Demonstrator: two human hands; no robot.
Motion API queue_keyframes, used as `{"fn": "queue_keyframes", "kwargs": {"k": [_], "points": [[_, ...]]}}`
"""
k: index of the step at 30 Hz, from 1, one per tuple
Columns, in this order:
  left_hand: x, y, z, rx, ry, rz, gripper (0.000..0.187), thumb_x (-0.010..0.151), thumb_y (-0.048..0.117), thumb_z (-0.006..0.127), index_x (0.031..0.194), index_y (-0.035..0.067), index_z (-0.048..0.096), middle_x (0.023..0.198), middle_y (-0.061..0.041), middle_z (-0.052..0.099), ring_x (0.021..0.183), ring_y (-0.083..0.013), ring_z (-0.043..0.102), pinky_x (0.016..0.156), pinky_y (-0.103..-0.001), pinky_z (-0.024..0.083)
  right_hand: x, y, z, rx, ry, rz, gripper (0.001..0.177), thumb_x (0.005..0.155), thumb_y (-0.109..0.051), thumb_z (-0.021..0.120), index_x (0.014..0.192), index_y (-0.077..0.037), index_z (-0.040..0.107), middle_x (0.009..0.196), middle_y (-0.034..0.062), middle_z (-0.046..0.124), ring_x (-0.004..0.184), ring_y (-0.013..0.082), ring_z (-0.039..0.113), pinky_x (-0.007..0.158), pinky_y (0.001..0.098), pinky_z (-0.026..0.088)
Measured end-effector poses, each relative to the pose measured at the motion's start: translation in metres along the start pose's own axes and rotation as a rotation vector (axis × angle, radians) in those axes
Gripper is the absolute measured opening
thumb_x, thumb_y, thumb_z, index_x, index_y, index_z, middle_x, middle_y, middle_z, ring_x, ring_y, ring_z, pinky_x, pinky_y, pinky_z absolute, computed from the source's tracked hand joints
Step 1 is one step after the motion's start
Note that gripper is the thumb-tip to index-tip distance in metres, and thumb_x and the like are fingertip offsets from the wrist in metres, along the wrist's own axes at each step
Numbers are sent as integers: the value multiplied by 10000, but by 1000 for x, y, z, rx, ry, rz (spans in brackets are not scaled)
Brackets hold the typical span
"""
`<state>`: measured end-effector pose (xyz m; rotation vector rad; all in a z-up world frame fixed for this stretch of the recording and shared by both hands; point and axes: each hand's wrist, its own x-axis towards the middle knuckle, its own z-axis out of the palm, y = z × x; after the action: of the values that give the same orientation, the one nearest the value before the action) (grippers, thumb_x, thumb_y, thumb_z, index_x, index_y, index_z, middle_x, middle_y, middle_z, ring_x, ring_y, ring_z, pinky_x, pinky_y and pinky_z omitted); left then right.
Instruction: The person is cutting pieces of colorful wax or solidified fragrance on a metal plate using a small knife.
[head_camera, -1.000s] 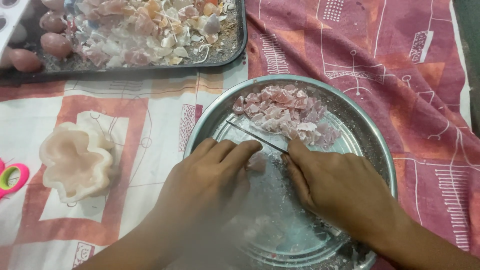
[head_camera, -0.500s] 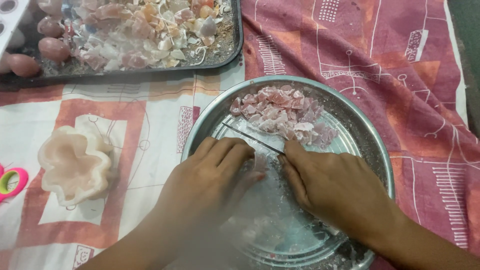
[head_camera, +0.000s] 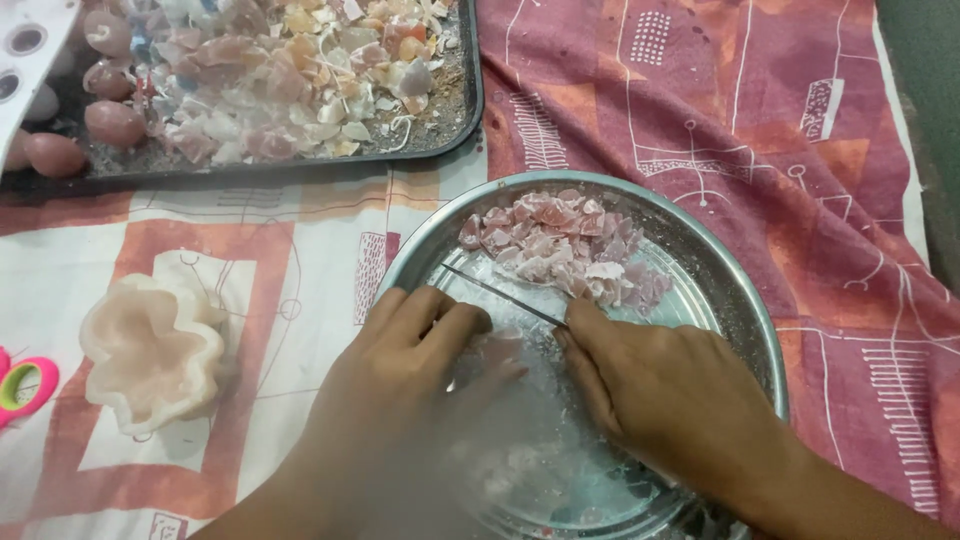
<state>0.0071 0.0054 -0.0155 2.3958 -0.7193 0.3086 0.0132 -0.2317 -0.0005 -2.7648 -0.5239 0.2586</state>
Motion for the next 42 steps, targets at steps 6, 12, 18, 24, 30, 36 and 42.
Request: {"fn": "queue_keyframes", "kwargs": {"k": [6, 12, 18, 24, 30, 36, 42], "points": [[-3, 1, -5, 89, -5, 131, 134, 817, 241, 747, 950, 229, 738, 1001, -69, 636, 911, -299, 568, 774, -403, 485, -9, -1, 6, -55, 17, -19, 279, 965, -317, 611, 1178, -136, 610, 682, 129, 717, 556, 376, 686, 526, 521, 537], [-7, -6, 3, 69, -67, 62, 282, 675, 252, 777, 953, 210, 767, 940, -45, 649, 833, -282, 602, 741, -391, 510, -4, -10, 9, -74, -262, 77, 246, 1003, -365, 542, 1095, -137, 529, 669, 154, 694, 625, 389, 695, 609, 552, 544], [-1, 1, -2, 43, -40, -37, 359, 668, 226, 767, 978, 71, 674, 830, -64, 648, 802, -300, 619, 678, -400, 521, -1, -9, 5, -51, -339, 81, 258, 1005, -361, 532, 1142, -143, 525, 704, 165, 701, 672, 403, 695, 651, 573, 536], [-3, -2, 4, 67, -42, -21, 252, 673, 195, 749, 871, 95, 629, 776, -42, 630, 798, -280, 624, 637, -389, 527, -5, -5, 13, 97, -313, 56, 322, 979, -329, 561, 1231, -133, 521, 683, 168, 707, 637, 409, 690, 623, 563, 536], [-3, -3, 3, 94, -51, -5, 252, 642, 198, 737, 837, 114, 601, 781, -35, 620, 803, -275, 613, 625, -379, 520, 2, -17, 2, 69, -440, 130, 261, 997, -325, 512, 1186, -146, 505, 662, 175, 685, 646, 408, 688, 650, 561, 545], [-1, -1, 7, 262, -53, 89, 518, 728, 342, 745, 1079, -16, 613, 1069, -140, 617, 1056, -344, 571, 862, -508, 439, 0, -10, 0, 79, -419, 82, 229, 1007, -318, 522, 1158, -146, 529, 647, 192, 683, 650, 421, 685, 671, 564, 546], [3, 1, 22, 315, -88, 141, 1228, 728, 850, 585, 1442, -128, 384, 1529, -281, 432, 1473, -386, 384, 1208, -569, 202, 3, -16, -13, 73, -519, 150, 221, 1004, -316, 511, 1151, -151, 510, 694, 166, 692, 674, 396, 700, 703, 525, 562]]}}
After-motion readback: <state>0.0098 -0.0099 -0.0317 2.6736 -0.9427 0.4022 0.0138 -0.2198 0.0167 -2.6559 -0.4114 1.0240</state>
